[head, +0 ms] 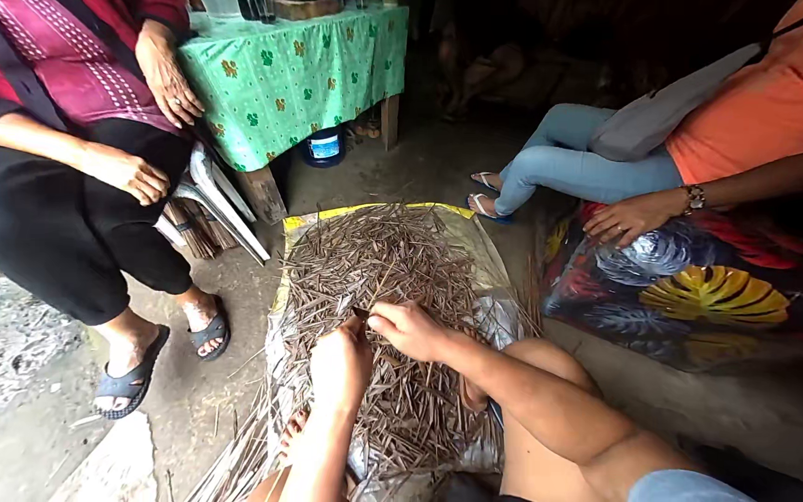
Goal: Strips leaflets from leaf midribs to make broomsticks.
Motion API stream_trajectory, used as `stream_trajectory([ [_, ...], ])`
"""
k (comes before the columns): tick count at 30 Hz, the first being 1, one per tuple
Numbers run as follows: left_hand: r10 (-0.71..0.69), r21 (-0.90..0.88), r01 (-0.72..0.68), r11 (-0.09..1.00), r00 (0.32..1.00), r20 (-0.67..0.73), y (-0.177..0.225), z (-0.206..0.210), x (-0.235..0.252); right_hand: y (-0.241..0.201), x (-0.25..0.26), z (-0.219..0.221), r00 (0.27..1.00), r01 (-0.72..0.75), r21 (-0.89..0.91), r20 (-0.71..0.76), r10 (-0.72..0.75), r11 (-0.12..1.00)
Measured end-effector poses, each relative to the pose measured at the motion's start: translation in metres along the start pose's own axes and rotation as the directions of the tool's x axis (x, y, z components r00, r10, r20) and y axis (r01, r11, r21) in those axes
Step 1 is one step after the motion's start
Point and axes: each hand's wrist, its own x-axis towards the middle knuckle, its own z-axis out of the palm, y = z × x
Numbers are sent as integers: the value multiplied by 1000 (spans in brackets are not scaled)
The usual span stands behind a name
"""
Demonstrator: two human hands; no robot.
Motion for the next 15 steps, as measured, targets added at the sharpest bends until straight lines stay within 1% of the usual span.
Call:
stream_trajectory([
  [3,26,-36,-26,999,1000,-8,-1,1,1,7,5,3,997,71,-20,-26,-72,997],
  [7,43,-54,-43,998,999,-2,2,-1,4,16,6,-3,991,112,-83,-67,-118,990],
  [12,29,-74,-26,997,999,35,6,-1,7,22,7,-3,982,117,-199,-122,-143,973],
  [15,3,-68,2,998,998,63,9,-2,11,20,7,-2,981,81,-259,-152,-123,962],
])
